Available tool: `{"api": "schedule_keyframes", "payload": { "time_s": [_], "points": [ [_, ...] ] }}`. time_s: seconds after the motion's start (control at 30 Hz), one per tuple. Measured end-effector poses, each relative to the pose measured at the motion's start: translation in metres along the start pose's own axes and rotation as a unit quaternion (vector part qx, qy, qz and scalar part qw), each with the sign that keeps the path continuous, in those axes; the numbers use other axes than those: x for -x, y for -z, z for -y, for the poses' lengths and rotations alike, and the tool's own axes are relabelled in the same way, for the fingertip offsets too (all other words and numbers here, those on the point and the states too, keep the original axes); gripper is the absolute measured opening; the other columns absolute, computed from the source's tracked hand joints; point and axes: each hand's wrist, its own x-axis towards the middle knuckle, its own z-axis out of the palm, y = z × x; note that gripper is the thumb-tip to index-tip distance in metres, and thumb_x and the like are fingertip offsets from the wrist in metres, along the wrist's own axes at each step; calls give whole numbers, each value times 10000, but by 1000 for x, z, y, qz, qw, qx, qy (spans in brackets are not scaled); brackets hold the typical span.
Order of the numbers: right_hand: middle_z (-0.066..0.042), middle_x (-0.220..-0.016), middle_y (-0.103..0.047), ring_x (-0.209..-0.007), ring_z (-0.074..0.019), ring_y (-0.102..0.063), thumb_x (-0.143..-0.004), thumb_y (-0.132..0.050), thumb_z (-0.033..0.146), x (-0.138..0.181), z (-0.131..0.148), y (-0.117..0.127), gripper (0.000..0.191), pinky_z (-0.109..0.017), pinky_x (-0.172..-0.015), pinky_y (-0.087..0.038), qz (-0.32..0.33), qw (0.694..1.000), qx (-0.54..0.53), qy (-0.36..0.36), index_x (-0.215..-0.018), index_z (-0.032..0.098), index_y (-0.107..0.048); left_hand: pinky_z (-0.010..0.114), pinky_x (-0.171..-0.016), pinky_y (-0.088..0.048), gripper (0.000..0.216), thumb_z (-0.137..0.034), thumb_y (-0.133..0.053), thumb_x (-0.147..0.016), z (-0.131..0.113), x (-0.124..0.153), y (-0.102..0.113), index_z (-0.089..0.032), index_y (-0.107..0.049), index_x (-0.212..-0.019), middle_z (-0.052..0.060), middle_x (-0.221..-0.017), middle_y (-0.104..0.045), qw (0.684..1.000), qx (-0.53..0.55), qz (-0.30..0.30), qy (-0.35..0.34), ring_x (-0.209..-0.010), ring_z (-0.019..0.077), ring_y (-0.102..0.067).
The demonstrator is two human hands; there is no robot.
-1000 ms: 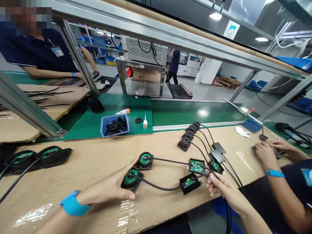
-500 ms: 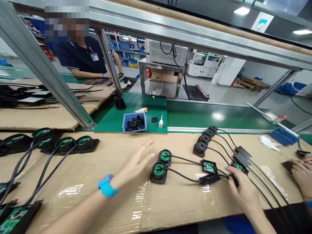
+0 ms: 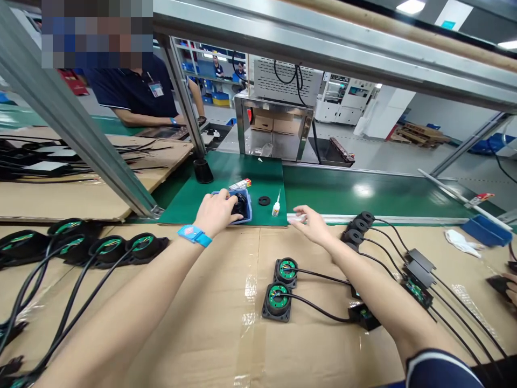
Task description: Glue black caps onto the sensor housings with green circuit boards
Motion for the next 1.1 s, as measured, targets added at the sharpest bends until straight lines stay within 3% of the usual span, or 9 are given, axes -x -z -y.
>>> {"api": "schedule_keyframes", "payload": {
  "time_s": [0.17, 0.27, 0.37, 0.43, 0.57, 0.67, 0.9, 0.97, 1.1],
  "points": [
    [-100, -1309, -679, -1126, -246, -697, -1030, -694, 404, -58, 9, -48, 363, -465, -965, -620, 32, 998, -13, -58, -1312, 180, -652, 492, -991, -600, 376, -410, -700, -1002, -8, -21, -12, -171, -654, -1288, 106, -1320, -672, 999, 14, 33, -4, -1153, 257, -684],
    [-93, -1288, -691, -1103, -235, -703, -1033, -690, 397, -67, 15, -63, 323, -451, -958, -623, 54, 996, -46, -57, -1271, 179, -673, 515, -1025, -575, 359, -424, -670, -1016, -6, -22, -6, -161, -663, -1261, 110, -1300, -682, 999, 50, 21, 6, -1168, 264, -679],
    [-80, -1212, -714, -1048, -220, -713, -1032, -692, 400, -57, 18, -58, 295, -436, -933, -624, 48, 993, -91, -55, -1211, 166, -687, 521, -1045, -544, 387, -426, -473, -1076, 1, -6, 10, -149, -673, -1258, 153, -1261, -705, 994, 112, -1, 17, -1191, 315, -680],
    [-68, -1127, -739, -1013, -213, -719, -1028, -692, 400, -36, 18, -44, 269, -430, -945, -605, 35, 990, -129, -50, -1139, 156, -700, 447, -942, -578, 489, -479, -346, -1080, 5, 19, 18, -172, -684, -1256, 137, -1120, -756, 985, 174, 18, 9, -1061, 309, -727],
    [-58, -1057, -766, -997, -211, -714, -994, -694, 472, 30, 18, -4, 298, -381, -965, -550, 35, 974, -224, -32, -1071, 185, -716, 302, -589, -557, 666, -719, -303, -1016, -3, 92, 7, -234, -760, -1020, 23, -692, -725, 941, 302, 143, -45, -616, 213, -683],
    [-54, -1011, -748, -947, -201, -692, -949, -723, 574, 86, 21, 20, 398, -348, -903, -550, 39, 955, -292, -41, -1097, 205, -724, 311, -634, -601, 664, -752, -357, -985, -17, 140, -13, -265, -804, -1051, 35, -813, -798, 915, 352, 185, -67, -673, 219, -727],
    [8, -817, -583, -573, -118, -524, -1058, -506, 629, 200, 33, 15, 408, -236, -468, -435, 8, 887, -450, -100, -1108, 249, -647, 566, -1094, -539, 603, -738, -459, -971, -33, 183, -27, -249, -741, -1183, 141, -1229, -730, 945, 323, 60, -1, -1197, 372, -686],
    [9, -798, -597, -489, -107, -477, -1070, -487, 605, 224, 35, 6, 388, -227, -394, -366, 17, 869, -480, -120, -1101, 246, -631, 566, -1097, -542, 597, -731, -529, -964, -47, 190, -26, -227, -651, -1260, 150, -1287, -702, 944, 330, 5, 3, -1252, 370, -666],
    [7, -734, -620, -511, -126, -526, -1041, -563, 610, 241, 33, -10, 401, -286, -518, -481, 13, 857, -498, -132, -1074, 219, -646, 490, -1008, -614, 714, -706, -717, -882, -91, 196, -37, -224, -499, -1362, 139, -1330, -703, 918, 387, -23, -80, -1222, 331, -715]
  ]
}}
